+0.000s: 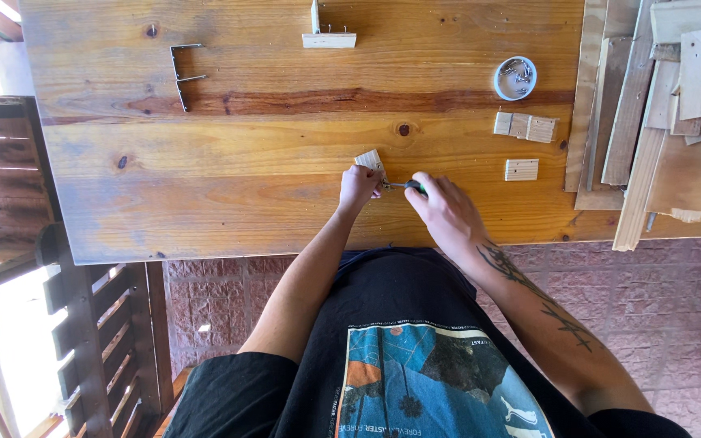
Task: The person assembles small wooden blocks with metal brackets using a screwdriver. They place brackets on the blocks, insert screws, and tighten them one at a time on a wooden workbench.
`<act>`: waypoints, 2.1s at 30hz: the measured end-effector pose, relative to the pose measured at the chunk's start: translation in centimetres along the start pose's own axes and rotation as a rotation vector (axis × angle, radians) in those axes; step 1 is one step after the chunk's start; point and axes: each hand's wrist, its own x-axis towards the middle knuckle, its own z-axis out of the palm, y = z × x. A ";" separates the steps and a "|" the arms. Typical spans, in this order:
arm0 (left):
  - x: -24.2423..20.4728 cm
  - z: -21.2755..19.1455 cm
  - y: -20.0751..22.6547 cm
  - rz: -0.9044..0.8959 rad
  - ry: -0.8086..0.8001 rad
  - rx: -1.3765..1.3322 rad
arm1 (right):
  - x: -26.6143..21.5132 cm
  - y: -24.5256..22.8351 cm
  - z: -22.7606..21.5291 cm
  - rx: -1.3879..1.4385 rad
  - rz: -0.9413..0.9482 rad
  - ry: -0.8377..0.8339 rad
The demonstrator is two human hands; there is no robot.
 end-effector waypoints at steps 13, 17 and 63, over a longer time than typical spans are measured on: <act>0.2 -0.6 0.1 -0.028 -0.046 -0.031 | 3.0 -0.5 0.3 0.441 0.188 0.397; -0.6 -1.4 1.3 -0.087 -0.077 -0.117 | 7.3 1.1 -0.4 0.407 0.082 0.331; -1.7 -0.8 -2.5 0.154 0.197 0.336 | 11.2 13.6 2.5 0.831 0.831 -0.690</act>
